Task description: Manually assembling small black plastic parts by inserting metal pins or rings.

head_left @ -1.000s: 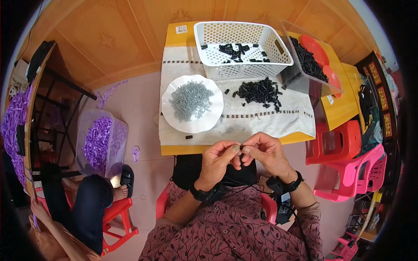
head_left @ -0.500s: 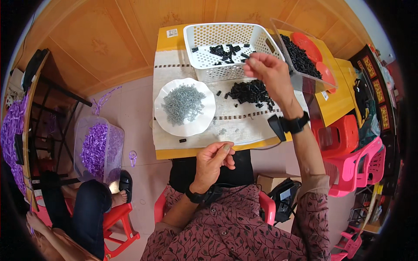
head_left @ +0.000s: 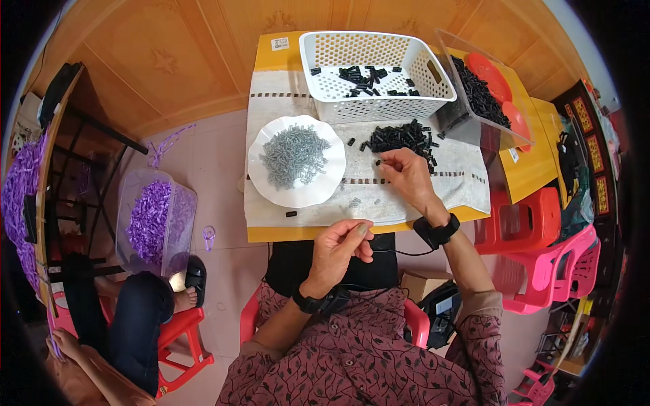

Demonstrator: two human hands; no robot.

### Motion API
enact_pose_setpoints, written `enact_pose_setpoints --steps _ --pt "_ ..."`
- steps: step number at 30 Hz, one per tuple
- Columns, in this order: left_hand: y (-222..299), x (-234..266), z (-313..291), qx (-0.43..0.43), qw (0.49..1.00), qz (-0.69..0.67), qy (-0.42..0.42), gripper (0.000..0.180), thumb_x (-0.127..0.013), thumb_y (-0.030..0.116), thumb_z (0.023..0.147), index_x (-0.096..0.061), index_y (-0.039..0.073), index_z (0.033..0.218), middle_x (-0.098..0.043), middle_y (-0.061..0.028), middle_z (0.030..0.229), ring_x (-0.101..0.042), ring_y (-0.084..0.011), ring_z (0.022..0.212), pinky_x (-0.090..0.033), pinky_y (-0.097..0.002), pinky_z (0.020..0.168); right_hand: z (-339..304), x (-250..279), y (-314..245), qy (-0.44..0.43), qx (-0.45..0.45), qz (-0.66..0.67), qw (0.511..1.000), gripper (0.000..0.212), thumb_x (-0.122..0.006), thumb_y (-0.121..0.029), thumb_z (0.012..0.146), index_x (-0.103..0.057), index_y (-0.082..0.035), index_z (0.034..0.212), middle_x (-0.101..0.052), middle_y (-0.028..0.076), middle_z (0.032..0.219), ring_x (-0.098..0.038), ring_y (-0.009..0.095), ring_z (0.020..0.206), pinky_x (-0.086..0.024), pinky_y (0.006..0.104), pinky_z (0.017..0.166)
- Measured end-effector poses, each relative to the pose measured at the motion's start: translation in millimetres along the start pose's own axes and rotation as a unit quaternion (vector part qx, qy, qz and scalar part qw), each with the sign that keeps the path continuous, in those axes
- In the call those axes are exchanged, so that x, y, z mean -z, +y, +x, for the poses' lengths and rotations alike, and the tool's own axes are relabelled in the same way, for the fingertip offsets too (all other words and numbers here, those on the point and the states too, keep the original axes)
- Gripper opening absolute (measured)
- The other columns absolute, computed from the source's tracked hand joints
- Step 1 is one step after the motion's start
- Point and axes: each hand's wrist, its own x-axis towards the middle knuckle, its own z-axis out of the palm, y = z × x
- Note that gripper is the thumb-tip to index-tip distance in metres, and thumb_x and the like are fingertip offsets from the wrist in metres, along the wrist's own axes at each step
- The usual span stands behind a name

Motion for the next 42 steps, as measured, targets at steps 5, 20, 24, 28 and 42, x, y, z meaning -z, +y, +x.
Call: enact_pose_setpoints --steps 5,20,24,28,42 --pt "-1 0 0 0.011 1.0 0.011 -0.007 0.022 -0.052 0.012 0.095 -0.059 -0.005 0.108 -0.062 -0.0083 0.087 -0.059 -0.0104 0.065 -0.054 -0.0246 0.056 3 -7 1 0.009 0.093 -0.135 0.987 0.016 -0.067 -0.003 0.074 -0.066 0.001 0.089 -0.061 0.015 0.076 -0.062 0.029 0.068 -0.05 0.0348 0.062" --pt "-6 6 6 0.018 1.0 0.008 0.015 0.022 -0.054 0.012 0.094 -0.06 -0.004 0.109 -0.061 -0.0071 0.087 -0.059 -0.0098 0.065 -0.054 -0.0241 0.057 -41 10 -17 -0.113 -0.14 0.268 0.947 0.017 -0.059 -0.003 0.089 -0.058 0.003 0.104 -0.064 0.006 0.087 -0.062 0.01 0.071 -0.05 0.0215 0.057" --pt "-9 7 9 0.004 1.0 0.013 0.024 0.021 -0.055 0.009 0.093 -0.06 -0.004 0.109 -0.062 -0.0074 0.087 -0.06 -0.01 0.066 -0.054 -0.024 0.057 -54 13 -33 -0.103 -0.175 0.284 0.937 0.019 -0.062 -0.002 0.086 -0.057 0.002 0.104 -0.064 0.006 0.088 -0.063 0.011 0.073 -0.05 0.0209 0.058" --pt "-6 4 11 -0.004 0.999 0.045 0.031 0.02 -0.055 0.007 0.092 -0.06 -0.004 0.109 -0.063 -0.0079 0.09 -0.06 -0.01 0.066 -0.054 -0.0241 0.058 -66 10 -41 -0.109 -0.19 0.257 0.941 0.026 -0.065 0.003 0.082 -0.054 0.002 0.105 -0.063 0.006 0.088 -0.063 0.011 0.075 -0.051 0.0213 0.06" --pt "-5 2 15 -0.027 0.99 0.123 0.064 0.017 -0.06 0.009 0.09 -0.062 -0.003 0.102 -0.062 -0.0031 0.073 -0.057 -0.0064 0.06 -0.049 -0.019 0.053 -78 8 -59 -0.149 -0.021 0.086 0.985 0.033 -0.066 0.004 0.08 -0.053 0.002 0.11 -0.063 0.008 0.083 -0.063 0.013 0.07 -0.052 0.0245 0.061"
